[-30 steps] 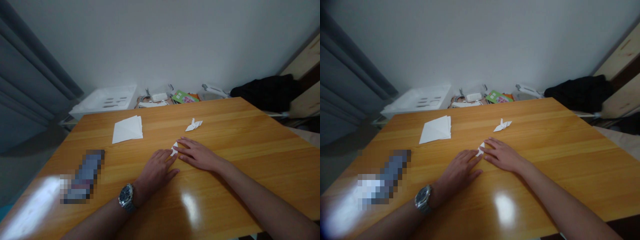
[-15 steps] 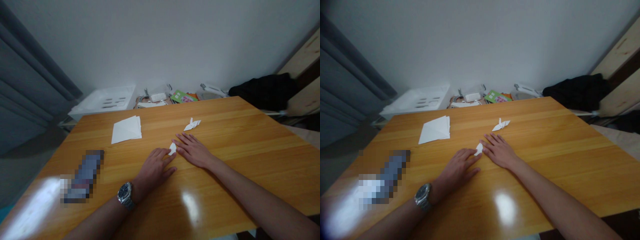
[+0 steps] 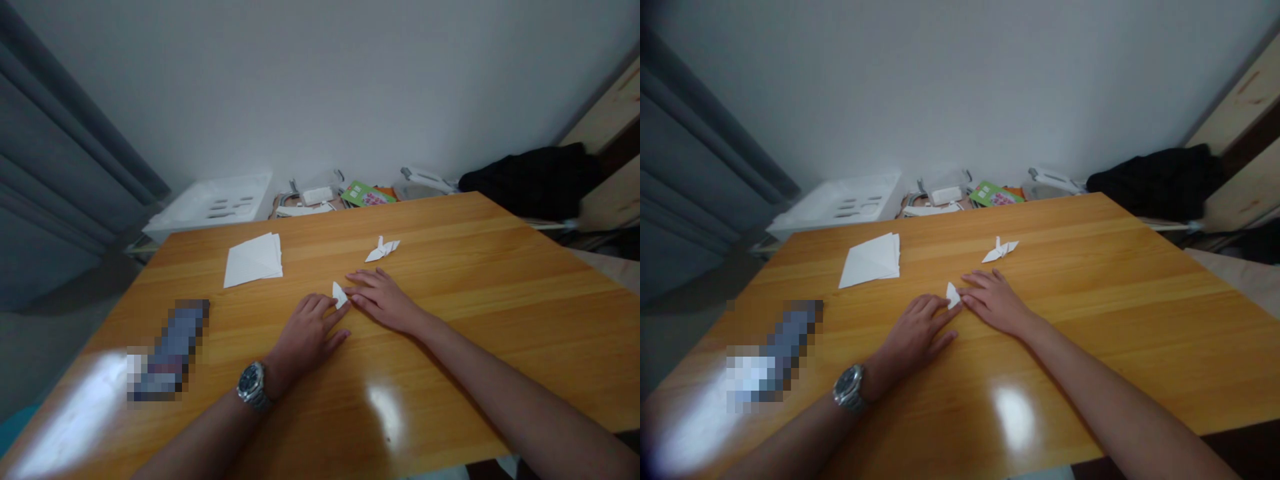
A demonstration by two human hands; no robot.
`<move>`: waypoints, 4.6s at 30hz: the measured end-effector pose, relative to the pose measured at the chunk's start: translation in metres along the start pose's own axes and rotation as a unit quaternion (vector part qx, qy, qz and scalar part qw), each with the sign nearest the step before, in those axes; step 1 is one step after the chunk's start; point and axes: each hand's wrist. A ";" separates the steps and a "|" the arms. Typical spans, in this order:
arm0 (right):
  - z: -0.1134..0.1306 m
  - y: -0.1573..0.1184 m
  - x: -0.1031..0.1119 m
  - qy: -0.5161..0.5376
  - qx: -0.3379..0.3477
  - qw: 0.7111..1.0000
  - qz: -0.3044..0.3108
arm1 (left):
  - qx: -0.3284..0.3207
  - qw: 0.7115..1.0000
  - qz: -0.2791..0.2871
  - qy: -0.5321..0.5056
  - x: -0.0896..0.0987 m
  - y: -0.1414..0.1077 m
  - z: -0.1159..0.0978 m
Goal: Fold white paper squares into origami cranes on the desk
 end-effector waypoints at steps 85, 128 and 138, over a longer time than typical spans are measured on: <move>0.015 0.022 -0.018 0.120 -0.052 0.989 -0.074 | 0.107 0.955 -0.128 -0.246 -0.023 0.023 0.049; 0.019 0.015 -0.012 0.110 0.007 0.991 -0.070 | 0.090 0.959 -0.131 -0.235 -0.021 0.020 0.043; 0.018 0.019 -0.009 0.100 0.019 0.992 -0.076 | 0.080 0.960 -0.127 -0.234 -0.019 0.021 0.043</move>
Point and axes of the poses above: each hand's wrist, its own y-axis towards the middle knuckle, its own x-axis out of the back of the hand, z = x × y, and after that the axes turned 2 degrees about -y, right-handed
